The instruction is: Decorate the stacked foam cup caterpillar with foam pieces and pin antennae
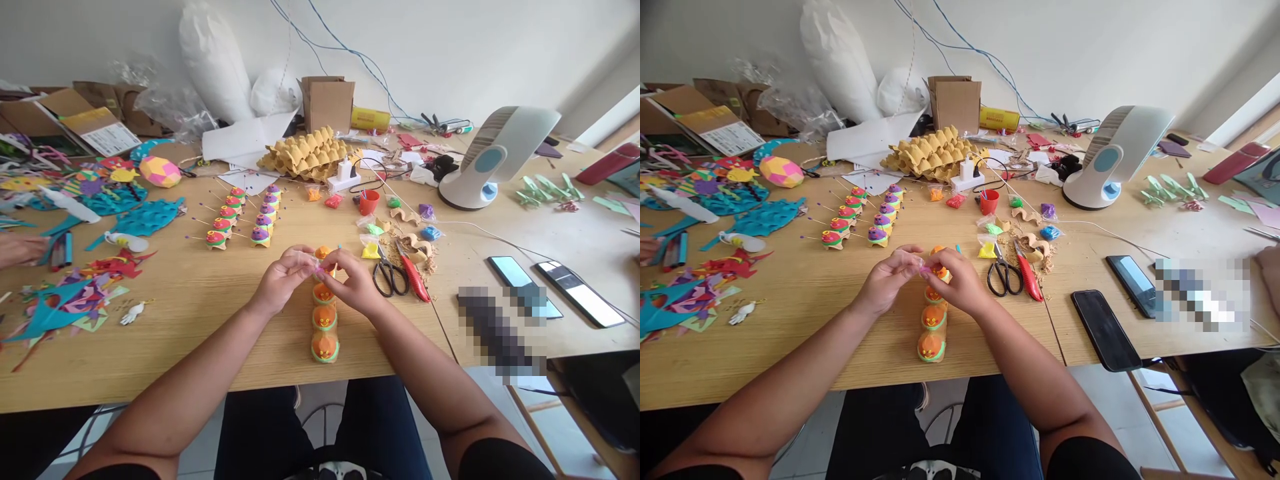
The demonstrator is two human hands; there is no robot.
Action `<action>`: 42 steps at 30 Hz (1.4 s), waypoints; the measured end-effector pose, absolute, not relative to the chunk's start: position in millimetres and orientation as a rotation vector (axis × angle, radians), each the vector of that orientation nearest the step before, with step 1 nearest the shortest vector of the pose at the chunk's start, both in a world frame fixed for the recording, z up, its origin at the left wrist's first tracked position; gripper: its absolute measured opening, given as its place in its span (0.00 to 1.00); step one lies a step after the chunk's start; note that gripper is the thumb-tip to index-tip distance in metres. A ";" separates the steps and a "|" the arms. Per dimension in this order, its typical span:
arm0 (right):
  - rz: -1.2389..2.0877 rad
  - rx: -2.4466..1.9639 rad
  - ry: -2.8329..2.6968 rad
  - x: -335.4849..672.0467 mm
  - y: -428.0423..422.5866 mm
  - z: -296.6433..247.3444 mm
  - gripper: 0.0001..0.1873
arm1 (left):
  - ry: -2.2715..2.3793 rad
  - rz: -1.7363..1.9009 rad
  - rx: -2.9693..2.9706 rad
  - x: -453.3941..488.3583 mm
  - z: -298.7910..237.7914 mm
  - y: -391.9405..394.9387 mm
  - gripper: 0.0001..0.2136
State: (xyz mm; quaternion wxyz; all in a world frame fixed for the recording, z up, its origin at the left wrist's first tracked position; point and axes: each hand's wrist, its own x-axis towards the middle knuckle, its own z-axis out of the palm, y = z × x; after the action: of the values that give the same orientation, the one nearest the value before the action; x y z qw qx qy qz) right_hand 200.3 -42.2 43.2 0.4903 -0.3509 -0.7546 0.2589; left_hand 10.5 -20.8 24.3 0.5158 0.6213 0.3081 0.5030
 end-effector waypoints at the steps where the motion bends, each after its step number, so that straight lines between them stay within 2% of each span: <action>1: 0.626 -0.859 -1.846 200.1 -42.1 42.6 0.04 | 0.743 1.204 1.496 10.4 23.8 -20.6 0.07; 7: 0.671 -0.878 -1.807 200.2 -39.6 40.4 0.07 | 0.734 1.219 1.553 11.0 24.4 -20.9 0.05; 12: 0.781 -0.911 -1.714 202.2 -40.1 42.3 0.11 | 0.780 1.255 1.551 10.5 29.2 -20.7 0.08; 19: 1.407 -0.707 -1.415 201.9 -40.7 40.0 0.17 | 0.761 1.194 1.373 7.5 28.6 -21.8 0.09; 22: 1.506 -0.694 -1.357 202.9 -40.6 43.3 0.18 | 0.723 1.155 1.344 6.9 29.4 -22.1 0.09; 27: 1.495 -0.713 -1.340 205.2 -38.9 46.3 0.19 | 0.628 1.114 1.452 7.9 30.3 -19.7 0.10; 31: 1.445 -0.732 -1.410 204.5 -37.7 42.5 0.19 | 0.658 1.072 1.467 9.2 29.6 -20.8 0.05; 37: 0.773 -0.996 -1.724 202.5 -37.0 37.5 0.13 | 0.645 1.032 1.327 8.4 32.4 -24.2 0.10; 39: 0.796 -0.987 -1.675 202.7 -37.0 38.2 0.13 | 0.652 1.048 1.326 7.5 31.7 -23.5 0.10; 42: 1.123 -0.883 -1.481 203.6 -37.5 41.3 0.16 | 0.685 1.100 1.404 6.1 28.1 -21.9 0.14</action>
State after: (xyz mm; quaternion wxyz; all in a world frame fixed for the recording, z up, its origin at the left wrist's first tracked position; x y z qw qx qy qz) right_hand 203.6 -37.5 41.3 0.5159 -0.3677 -0.6165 0.4675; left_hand 6.1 -21.9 28.1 0.5774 0.5999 0.2927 0.4702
